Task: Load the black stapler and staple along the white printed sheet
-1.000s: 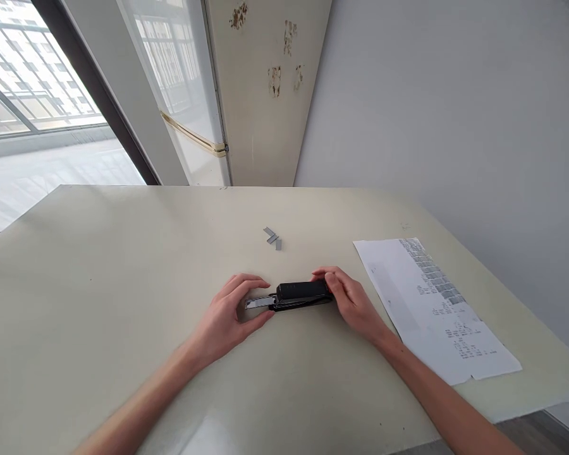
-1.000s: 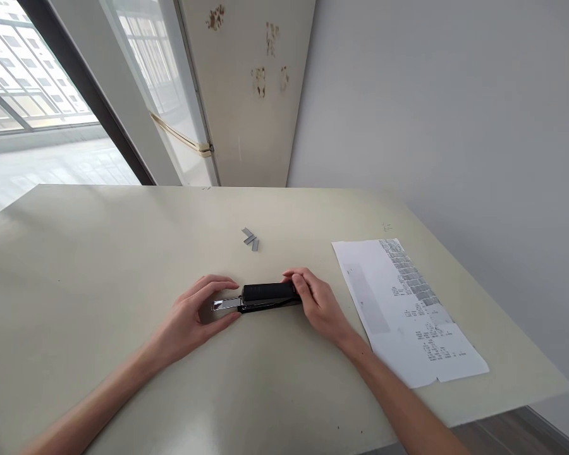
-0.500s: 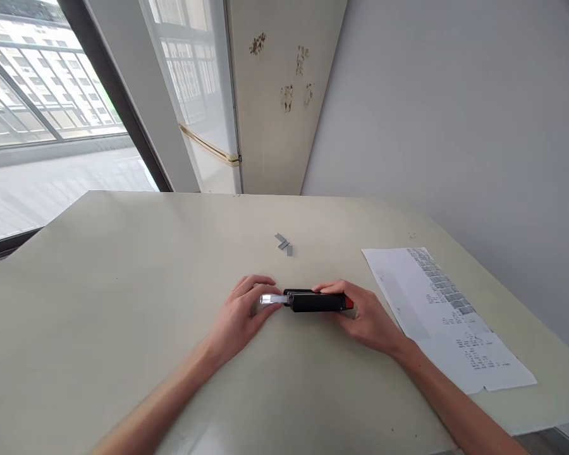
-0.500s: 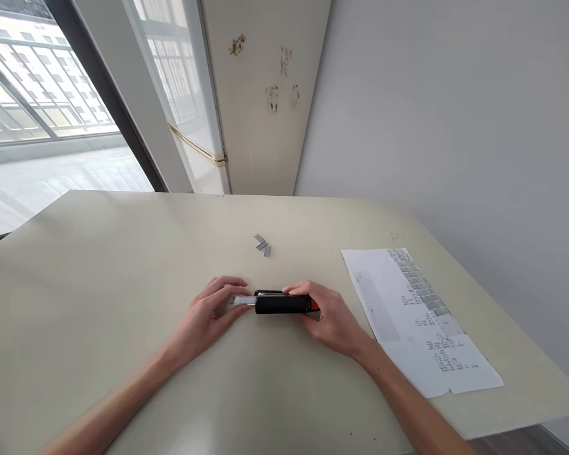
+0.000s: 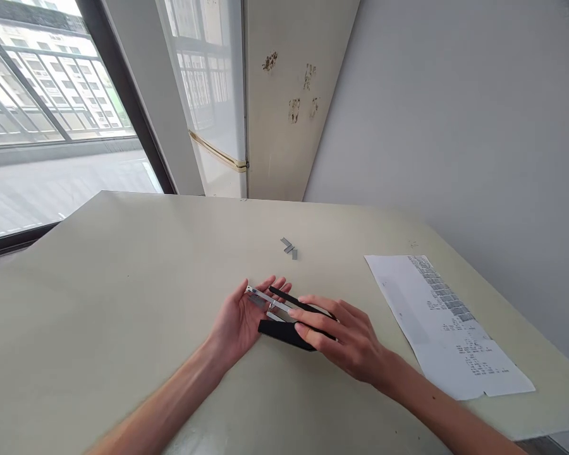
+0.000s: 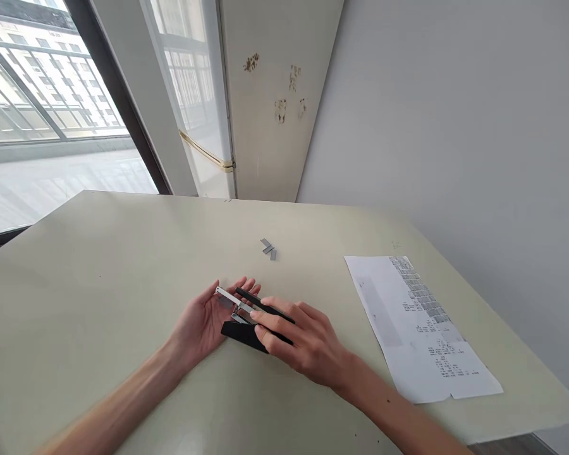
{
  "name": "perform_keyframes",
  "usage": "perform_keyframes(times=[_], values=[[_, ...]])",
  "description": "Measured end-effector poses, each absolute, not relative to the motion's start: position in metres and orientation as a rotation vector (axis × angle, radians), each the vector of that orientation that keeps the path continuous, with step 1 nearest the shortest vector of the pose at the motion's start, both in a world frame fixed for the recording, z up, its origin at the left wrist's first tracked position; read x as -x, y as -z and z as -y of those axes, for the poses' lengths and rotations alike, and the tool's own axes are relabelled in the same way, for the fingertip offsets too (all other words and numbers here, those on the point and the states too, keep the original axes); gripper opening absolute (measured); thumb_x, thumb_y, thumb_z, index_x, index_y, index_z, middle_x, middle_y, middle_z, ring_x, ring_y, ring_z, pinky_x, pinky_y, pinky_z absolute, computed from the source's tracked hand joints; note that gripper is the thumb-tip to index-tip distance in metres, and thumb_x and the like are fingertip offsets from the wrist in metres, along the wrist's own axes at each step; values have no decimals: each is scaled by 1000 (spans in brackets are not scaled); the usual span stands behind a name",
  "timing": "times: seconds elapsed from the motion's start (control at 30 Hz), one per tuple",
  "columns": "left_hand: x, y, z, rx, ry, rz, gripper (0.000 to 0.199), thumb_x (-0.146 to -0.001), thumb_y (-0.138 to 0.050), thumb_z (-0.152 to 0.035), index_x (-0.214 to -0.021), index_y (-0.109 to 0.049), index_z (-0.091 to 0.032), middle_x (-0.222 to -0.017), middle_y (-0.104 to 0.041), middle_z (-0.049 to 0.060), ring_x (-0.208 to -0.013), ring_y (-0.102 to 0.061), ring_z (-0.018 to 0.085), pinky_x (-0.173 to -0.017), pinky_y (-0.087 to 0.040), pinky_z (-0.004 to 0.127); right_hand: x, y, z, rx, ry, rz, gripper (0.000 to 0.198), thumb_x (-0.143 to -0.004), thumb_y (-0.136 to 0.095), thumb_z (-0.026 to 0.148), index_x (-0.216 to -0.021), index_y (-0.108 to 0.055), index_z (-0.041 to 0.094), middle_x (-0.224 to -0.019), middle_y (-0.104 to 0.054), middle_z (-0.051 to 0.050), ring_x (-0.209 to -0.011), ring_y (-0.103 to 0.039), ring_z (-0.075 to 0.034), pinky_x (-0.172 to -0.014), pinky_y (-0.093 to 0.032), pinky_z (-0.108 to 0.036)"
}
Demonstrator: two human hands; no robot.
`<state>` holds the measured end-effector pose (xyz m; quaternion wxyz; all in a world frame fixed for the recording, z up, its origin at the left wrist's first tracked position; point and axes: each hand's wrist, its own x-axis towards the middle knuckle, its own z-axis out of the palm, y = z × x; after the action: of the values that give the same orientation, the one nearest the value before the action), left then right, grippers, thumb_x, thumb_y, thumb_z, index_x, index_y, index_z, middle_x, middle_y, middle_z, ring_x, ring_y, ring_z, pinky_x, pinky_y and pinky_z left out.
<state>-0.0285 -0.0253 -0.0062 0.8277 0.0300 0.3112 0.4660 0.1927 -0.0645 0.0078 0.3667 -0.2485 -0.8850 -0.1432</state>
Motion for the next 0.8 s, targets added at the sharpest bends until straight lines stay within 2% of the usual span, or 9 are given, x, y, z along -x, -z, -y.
perform_keyframes(times=[0.17,0.27,0.33,0.4,0.47,0.53,0.63,0.8], values=[[28,6,27,-97,-1025,-713,37,-106,-44,-22,-96,-76,-7,-116,-77,19,-112,-74,27,-100,-57,38,-199,-2,65,656,320,2266,22,-96,-66,3,-108,-69,22,-120,-82,-2,-122,-72,-22,-81,-59,-32],[27,11,26,-241,-1069,-754,32,-101,-49,-19,-84,-75,-10,-100,-74,15,-95,-72,21,-93,-57,33,-209,-3,67,690,162,2209,36,-92,-61,-4,-118,-67,21,-124,-80,-7,-129,-67,-26,-88,-62,-39],[27,15,26,-323,-1108,-775,24,-97,-55,-18,-84,-74,-11,-87,-68,9,-82,-66,16,-83,-56,28,-214,-5,69,728,45,2138,42,-89,-62,-6,-122,-65,21,-124,-79,-10,-131,-65,-28,-92,-63,-45],[28,16,28,-362,-1137,-793,15,-93,-63,-19,-94,-76,-12,-78,-58,1,-68,-53,11,-70,-50,23,-218,-5,72,777,-31,2046,45,-87,-67,-5,-122,-64,23,-122,-79,-10,-129,-66,-30,-94,-63,-49],[29,13,33,-526,-1147,-884,24,-93,-67,-23,-114,-76,-17,-75,-47,-3,-64,-42,10,-64,-43,21,-220,-4,73,815,-58,1972,46,-85,-70,-5,-121,-65,24,-121,-79,-10,-127,-66,-31,-93,-63,-51],[28,9,39,-846,-1124,-1026,40,-94,-69,-26,-134,-70,-24,-78,-43,-4,-69,-39,12,-67,-39,22,-221,-2,75,837,-66,1942,47,-85,-71,-5,-120,-65,25,-121,-79,-10,-127,-66,-31,-93,-63,-52],[26,4,47,-1275,-1042,-1128,57,-97,-65,-33,-153,-55,-29,-82,-38,-4,-72,-36,14,-69,-36,26,-223,1,76,855,-72,1942,48,-84,-70,-6,-121,-66,25,-122,-79,-10,-126,-66,-32,-92,-63,-53],[27,10,46,-1459,-987,-1110,67,-101,-57,-36,-165,-39,-27,-86,-33,-3,-74,-33,15,-70,-33,28,-223,4,75,864,-67,1920,49,-83,-68,-7,-120,-66,25,-123,-79,-9,-126,-67,-32,-93,-63,-53]])
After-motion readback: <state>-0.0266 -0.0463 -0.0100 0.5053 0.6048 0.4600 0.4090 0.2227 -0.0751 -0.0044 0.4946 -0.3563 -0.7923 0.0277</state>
